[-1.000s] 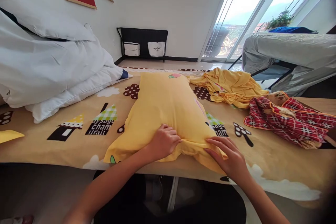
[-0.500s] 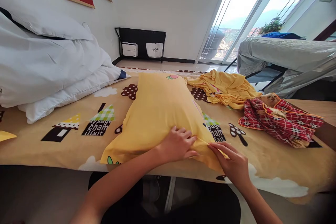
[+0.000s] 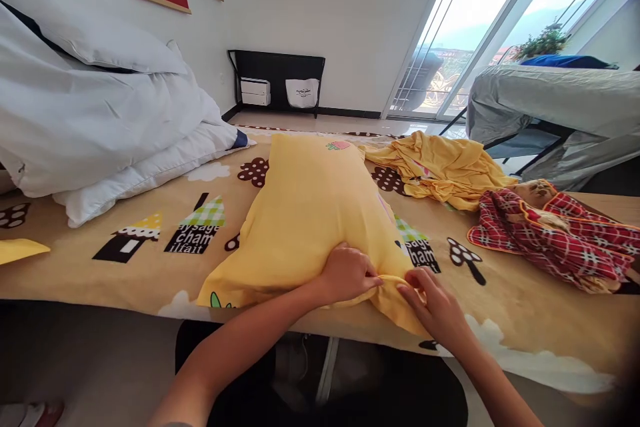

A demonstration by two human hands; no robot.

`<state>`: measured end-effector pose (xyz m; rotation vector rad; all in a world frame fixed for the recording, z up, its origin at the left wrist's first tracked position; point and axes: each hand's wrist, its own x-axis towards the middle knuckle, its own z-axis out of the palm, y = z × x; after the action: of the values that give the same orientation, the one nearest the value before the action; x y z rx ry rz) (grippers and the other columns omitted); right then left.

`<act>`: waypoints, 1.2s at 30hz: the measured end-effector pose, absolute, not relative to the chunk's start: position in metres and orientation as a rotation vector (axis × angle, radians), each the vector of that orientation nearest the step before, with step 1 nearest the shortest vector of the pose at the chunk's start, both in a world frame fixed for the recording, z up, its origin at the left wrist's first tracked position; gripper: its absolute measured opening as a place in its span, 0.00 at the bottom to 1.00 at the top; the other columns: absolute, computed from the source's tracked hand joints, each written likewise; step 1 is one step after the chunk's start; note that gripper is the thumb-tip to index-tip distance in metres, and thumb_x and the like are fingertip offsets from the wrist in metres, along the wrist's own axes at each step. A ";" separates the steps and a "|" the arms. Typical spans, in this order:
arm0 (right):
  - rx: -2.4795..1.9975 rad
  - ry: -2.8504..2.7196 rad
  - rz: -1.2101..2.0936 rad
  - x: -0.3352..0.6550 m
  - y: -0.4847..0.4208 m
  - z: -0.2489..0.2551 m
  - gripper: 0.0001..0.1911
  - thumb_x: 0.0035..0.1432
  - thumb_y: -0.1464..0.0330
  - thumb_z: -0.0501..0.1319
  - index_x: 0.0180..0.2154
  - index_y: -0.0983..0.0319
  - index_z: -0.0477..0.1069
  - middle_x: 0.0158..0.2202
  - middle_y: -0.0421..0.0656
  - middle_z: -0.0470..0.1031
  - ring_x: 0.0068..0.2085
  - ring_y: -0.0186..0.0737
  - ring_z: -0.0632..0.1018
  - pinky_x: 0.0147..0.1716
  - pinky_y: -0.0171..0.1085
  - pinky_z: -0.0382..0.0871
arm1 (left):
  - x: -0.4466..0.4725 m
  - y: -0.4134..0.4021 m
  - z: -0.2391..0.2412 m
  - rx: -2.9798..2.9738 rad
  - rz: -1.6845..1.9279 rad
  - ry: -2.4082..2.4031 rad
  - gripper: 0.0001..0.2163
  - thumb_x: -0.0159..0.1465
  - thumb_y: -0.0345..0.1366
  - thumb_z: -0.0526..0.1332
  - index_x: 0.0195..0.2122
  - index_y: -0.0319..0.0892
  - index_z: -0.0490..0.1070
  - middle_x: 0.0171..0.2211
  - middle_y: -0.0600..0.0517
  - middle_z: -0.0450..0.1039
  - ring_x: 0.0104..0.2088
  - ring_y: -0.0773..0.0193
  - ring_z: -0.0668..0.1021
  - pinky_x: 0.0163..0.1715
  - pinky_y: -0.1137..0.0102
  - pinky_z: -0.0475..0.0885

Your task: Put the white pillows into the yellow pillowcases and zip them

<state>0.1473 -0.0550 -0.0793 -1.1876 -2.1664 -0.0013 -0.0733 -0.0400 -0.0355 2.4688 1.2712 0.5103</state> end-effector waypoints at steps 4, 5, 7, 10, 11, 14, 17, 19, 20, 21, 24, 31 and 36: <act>-1.215 -2.128 0.157 0.158 -0.068 -0.086 0.09 0.63 0.59 0.57 0.39 0.57 0.67 0.31 0.41 0.72 0.24 0.34 0.73 0.20 0.32 0.68 | -0.065 -0.038 -0.037 2.240 0.575 1.353 0.13 0.56 0.47 0.68 0.27 0.41 0.76 0.28 0.55 0.79 0.30 0.65 0.77 0.35 0.68 0.64; -1.207 -2.115 0.130 0.159 -0.070 -0.087 0.07 0.63 0.61 0.56 0.37 0.57 0.67 0.30 0.40 0.72 0.23 0.33 0.73 0.19 0.32 0.68 | -0.064 -0.038 -0.038 2.258 0.570 1.353 0.14 0.57 0.48 0.67 0.27 0.41 0.75 0.28 0.55 0.78 0.30 0.65 0.77 0.35 0.68 0.64; -1.173 -2.117 0.022 0.159 -0.071 -0.086 0.06 0.64 0.63 0.56 0.34 0.57 0.68 0.28 0.39 0.73 0.24 0.34 0.74 0.23 0.32 0.70 | -0.063 -0.040 -0.042 2.381 0.561 1.323 0.15 0.61 0.48 0.64 0.27 0.41 0.74 0.29 0.53 0.78 0.33 0.62 0.78 0.37 0.66 0.65; -1.104 -2.166 -0.070 0.160 -0.068 -0.077 0.05 0.64 0.66 0.55 0.35 0.56 0.68 0.31 0.40 0.75 0.30 0.36 0.78 0.30 0.33 0.72 | -0.063 -0.044 -0.048 2.634 0.587 1.265 0.19 0.65 0.52 0.56 0.34 0.40 0.73 0.36 0.48 0.78 0.39 0.57 0.78 0.40 0.63 0.65; -1.091 -2.182 -0.081 0.161 -0.067 -0.074 0.05 0.64 0.66 0.55 0.36 0.56 0.69 0.32 0.41 0.76 0.31 0.37 0.78 0.30 0.33 0.72 | -0.063 -0.045 -0.049 2.703 0.598 1.246 0.21 0.64 0.55 0.54 0.38 0.40 0.72 0.38 0.47 0.77 0.41 0.56 0.78 0.40 0.62 0.65; -1.067 -2.203 -0.136 0.163 -0.063 -0.065 0.05 0.64 0.66 0.56 0.36 0.56 0.69 0.31 0.42 0.76 0.31 0.38 0.77 0.32 0.35 0.71 | -0.063 -0.047 -0.051 2.807 0.573 1.213 0.24 0.63 0.59 0.53 0.46 0.43 0.70 0.39 0.48 0.77 0.40 0.55 0.78 0.38 0.61 0.65; -1.115 -2.141 -0.155 0.159 -0.059 -0.069 0.08 0.64 0.63 0.55 0.34 0.57 0.69 0.29 0.42 0.74 0.30 0.39 0.76 0.32 0.36 0.70 | -0.060 -0.045 -0.052 2.810 0.508 1.202 0.18 0.65 0.53 0.55 0.41 0.42 0.72 0.37 0.50 0.78 0.40 0.57 0.78 0.39 0.62 0.65; -1.225 -2.093 -0.066 0.156 -0.057 -0.076 0.12 0.64 0.60 0.53 0.32 0.58 0.68 0.29 0.42 0.73 0.28 0.38 0.75 0.29 0.36 0.69 | -0.058 -0.044 -0.054 2.799 0.486 1.213 0.15 0.65 0.48 0.58 0.37 0.41 0.74 0.36 0.50 0.78 0.39 0.58 0.78 0.40 0.61 0.65; -1.308 -2.060 0.006 0.156 -0.057 -0.079 0.14 0.64 0.57 0.52 0.32 0.58 0.68 0.29 0.42 0.73 0.27 0.37 0.75 0.27 0.36 0.68 | -0.056 -0.044 -0.056 2.799 0.488 1.222 0.14 0.65 0.46 0.59 0.35 0.40 0.74 0.35 0.50 0.78 0.39 0.58 0.78 0.40 0.61 0.64; -1.406 -2.013 0.086 0.156 -0.057 -0.083 0.16 0.63 0.55 0.52 0.31 0.58 0.67 0.29 0.42 0.73 0.25 0.37 0.74 0.26 0.36 0.68 | -0.055 -0.044 -0.057 2.804 0.496 1.226 0.12 0.65 0.44 0.59 0.33 0.40 0.75 0.34 0.49 0.79 0.38 0.58 0.78 0.40 0.61 0.64; -1.677 -1.842 0.406 0.160 -0.063 -0.087 0.21 0.57 0.47 0.53 0.32 0.58 0.66 0.28 0.42 0.74 0.23 0.38 0.75 0.23 0.36 0.69 | -0.051 -0.043 -0.060 2.806 0.567 1.205 0.11 0.65 0.39 0.59 0.30 0.39 0.76 0.33 0.49 0.78 0.37 0.58 0.77 0.41 0.61 0.64; -1.651 -1.566 0.817 0.157 -0.083 -0.085 0.33 0.48 0.45 0.62 0.49 0.58 0.67 0.28 0.41 0.77 0.25 0.42 0.77 0.20 0.36 0.69 | -0.058 -0.042 -0.060 2.826 0.761 1.127 0.14 0.68 0.41 0.55 0.32 0.42 0.76 0.41 0.49 0.77 0.44 0.59 0.76 0.43 0.64 0.65; -1.717 -1.703 0.478 0.167 -0.072 -0.088 0.27 0.45 0.42 0.61 0.30 0.58 0.80 0.26 0.44 0.79 0.26 0.42 0.77 0.25 0.35 0.70 | -0.061 -0.045 -0.070 3.109 0.835 0.993 0.19 0.70 0.45 0.49 0.42 0.41 0.76 0.61 0.47 0.64 0.63 0.54 0.62 0.59 0.52 0.54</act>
<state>0.1669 -0.0718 -0.0877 -1.7169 -1.7030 0.4785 -0.0608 -0.0447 -0.0705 3.1091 0.9927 0.8348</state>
